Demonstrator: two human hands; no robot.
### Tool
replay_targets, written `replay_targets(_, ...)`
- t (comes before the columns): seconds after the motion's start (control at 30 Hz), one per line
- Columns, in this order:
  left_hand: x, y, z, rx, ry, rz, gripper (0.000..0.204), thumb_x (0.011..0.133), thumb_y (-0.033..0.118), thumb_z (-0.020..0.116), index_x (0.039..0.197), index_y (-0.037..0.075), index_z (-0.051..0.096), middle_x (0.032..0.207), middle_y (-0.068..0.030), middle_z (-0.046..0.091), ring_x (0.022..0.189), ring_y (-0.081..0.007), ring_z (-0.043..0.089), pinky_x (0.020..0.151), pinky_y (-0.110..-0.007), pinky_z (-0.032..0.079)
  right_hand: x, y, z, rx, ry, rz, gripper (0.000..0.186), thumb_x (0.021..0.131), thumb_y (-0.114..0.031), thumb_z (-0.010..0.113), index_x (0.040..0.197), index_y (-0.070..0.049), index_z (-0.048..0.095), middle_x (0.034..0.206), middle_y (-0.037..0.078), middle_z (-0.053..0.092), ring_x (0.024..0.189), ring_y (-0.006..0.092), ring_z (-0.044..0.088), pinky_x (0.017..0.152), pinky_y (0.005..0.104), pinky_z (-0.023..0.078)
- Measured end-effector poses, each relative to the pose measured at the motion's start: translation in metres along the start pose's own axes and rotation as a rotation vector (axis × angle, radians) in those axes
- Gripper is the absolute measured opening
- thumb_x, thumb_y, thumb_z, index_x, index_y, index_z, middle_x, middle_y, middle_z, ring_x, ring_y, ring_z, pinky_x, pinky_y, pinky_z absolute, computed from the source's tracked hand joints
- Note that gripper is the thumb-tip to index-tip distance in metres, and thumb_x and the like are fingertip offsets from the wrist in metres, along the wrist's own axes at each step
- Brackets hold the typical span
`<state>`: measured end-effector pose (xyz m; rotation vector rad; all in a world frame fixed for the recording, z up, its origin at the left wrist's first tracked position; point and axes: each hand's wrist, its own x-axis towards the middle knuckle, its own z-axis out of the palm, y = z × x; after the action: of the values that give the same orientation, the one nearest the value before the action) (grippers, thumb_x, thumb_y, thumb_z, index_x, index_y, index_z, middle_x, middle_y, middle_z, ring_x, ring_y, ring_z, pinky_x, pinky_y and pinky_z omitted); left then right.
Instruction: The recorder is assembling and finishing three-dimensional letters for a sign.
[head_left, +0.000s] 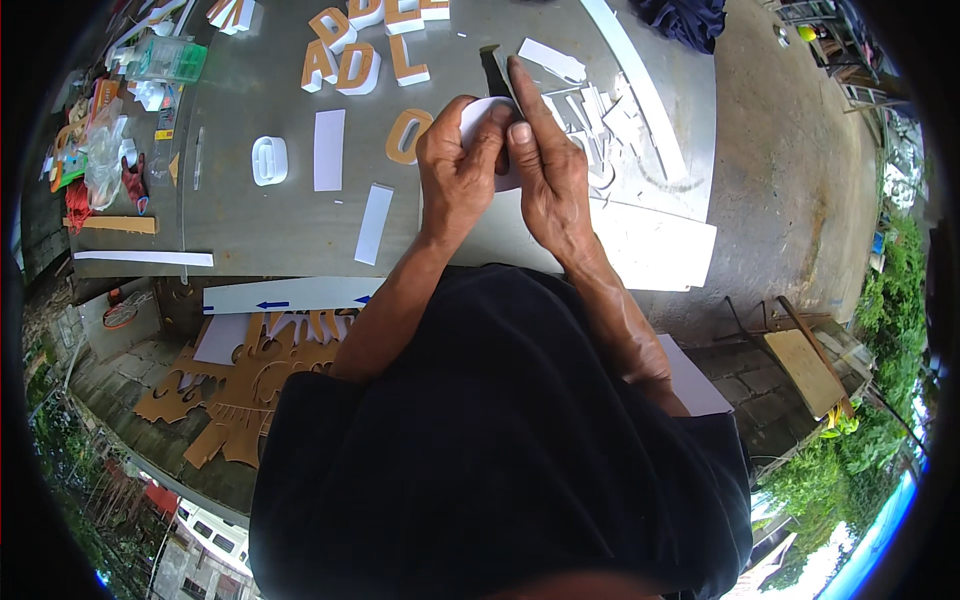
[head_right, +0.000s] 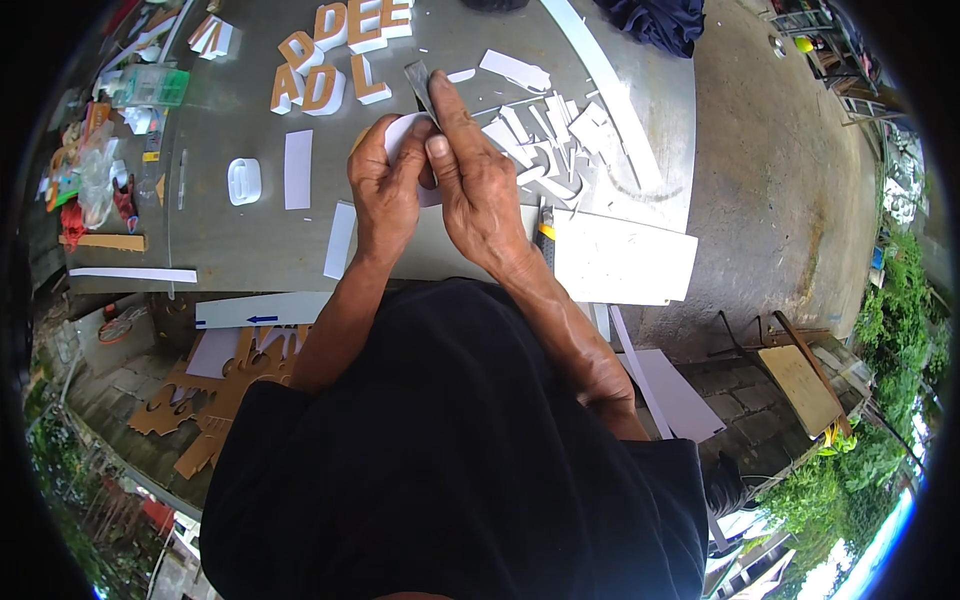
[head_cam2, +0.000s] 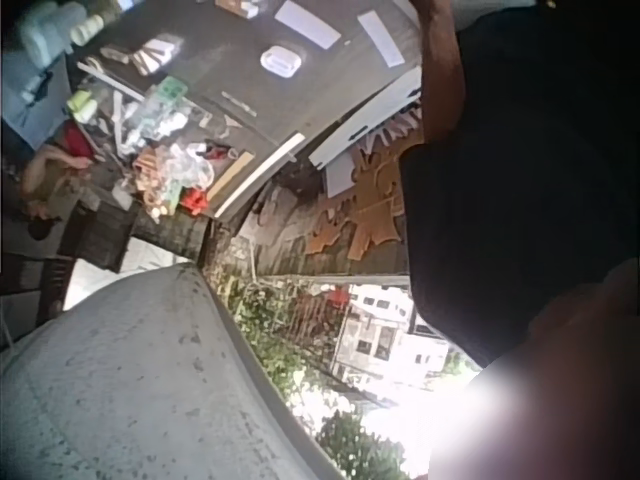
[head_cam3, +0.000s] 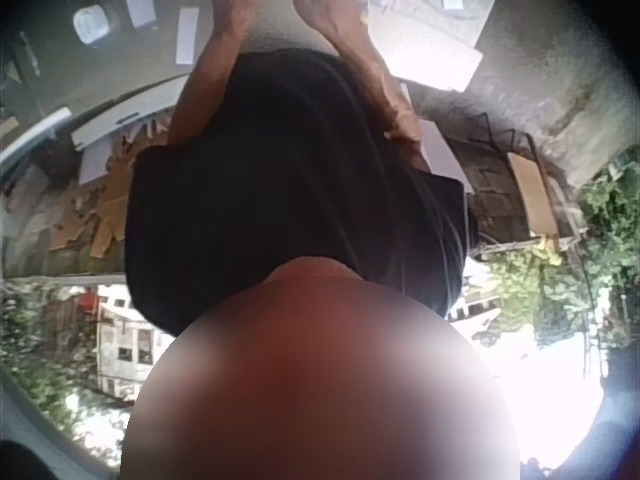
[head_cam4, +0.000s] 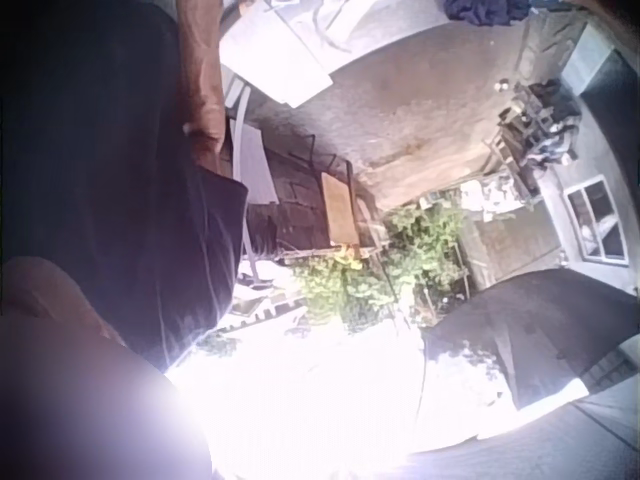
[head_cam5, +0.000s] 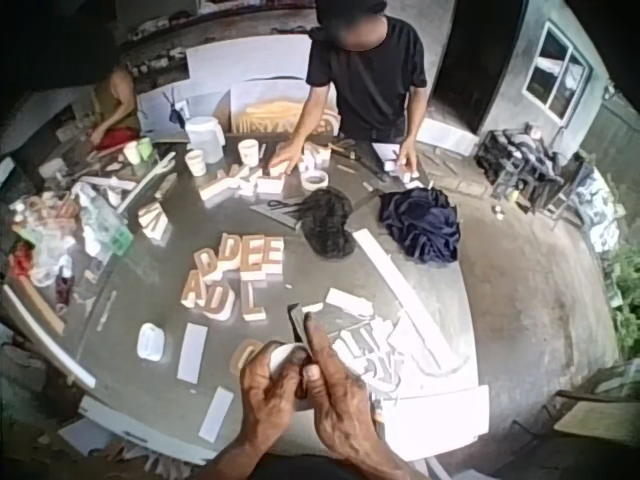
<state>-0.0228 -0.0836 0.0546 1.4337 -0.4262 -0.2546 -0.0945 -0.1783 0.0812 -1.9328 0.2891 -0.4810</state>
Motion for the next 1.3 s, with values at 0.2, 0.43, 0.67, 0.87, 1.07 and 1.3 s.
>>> replay_targets(0.2,-0.011,-0.002,0.008,-0.052,0.071,-0.063,0.024,0.098,0.024,0.066,0.091,0.001,0.065,0.064,-0.0007,0.059,0.054,-0.0052,0.052,0.050,-0.024,0.041,-0.008,0.000,0.000,0.034,-0.005,0.118,0.045,0.106,-0.017,0.044,0.149,-0.004,0.041,0.143,0.025,0.051,0.094,0.0351,0.070,0.079,0.0377,0.056)
replay_targets(0.43,-0.001,-0.006,-0.002,-0.010,0.088,-0.040,0.025,0.099,0.025,0.065,0.093,0.001,0.065,0.065,0.0009,0.058,0.054,-0.0047,0.051,0.048,-0.023,0.039,-0.022,-0.002,0.005,0.023,-0.024,0.113,0.045,0.106,-0.015,0.046,0.149,-0.002,0.041,0.132,0.027,0.059,0.088,0.0321,0.070,0.077,0.0367,0.055)
replay_targets(0.67,0.001,-0.006,-0.007,0.000,0.073,-0.034,0.026,0.098,0.026,0.066,0.091,0.001,0.064,0.064,0.0012,0.057,0.053,-0.0054,0.050,0.047,-0.024,0.038,-0.038,-0.006,0.002,0.036,-0.047,0.213,0.044,0.106,-0.018,0.046,0.148,-0.004,0.044,0.096,0.021,0.068,0.069,0.0268,0.065,0.065,0.0366,0.052)
replay_targets(0.87,-0.007,-0.005,-0.004,0.060,0.056,0.009,0.025,0.099,0.025,0.065,0.091,0.000,0.064,0.063,0.0008,0.057,0.052,-0.0060,0.049,0.048,-0.024,0.037,-0.028,-0.014,0.001,0.010,-0.020,0.213,0.043,0.106,-0.013,0.045,0.147,-0.004,0.044,0.097,0.022,0.067,0.073,0.0295,0.067,0.068,0.0395,0.052)
replay_targets(1.07,0.013,-0.014,-0.030,-0.143,0.073,-0.105,0.022,0.097,0.024,0.067,0.092,0.003,0.067,0.063,0.0025,0.053,0.055,-0.0048,0.044,0.055,-0.023,0.034,-0.063,0.019,-0.022,-0.012,-0.085,0.371,0.041,0.107,-0.025,0.045,0.143,-0.005,0.050,0.105,0.023,0.070,0.089,0.0262,0.069,0.079,0.0351,0.052)
replay_targets(1.3,0.006,-0.027,-0.025,-0.523,0.070,-0.385,0.018,0.094,0.024,0.072,0.091,0.006,0.071,0.069,0.0032,0.057,0.065,-0.0057,0.048,0.065,-0.025,0.039,-0.048,0.038,-0.030,0.235,0.153,0.265,0.053,0.107,-0.037,0.043,0.151,-0.007,0.041,0.107,0.017,0.070,0.079,0.0149,0.067,0.066,0.0307,0.050)
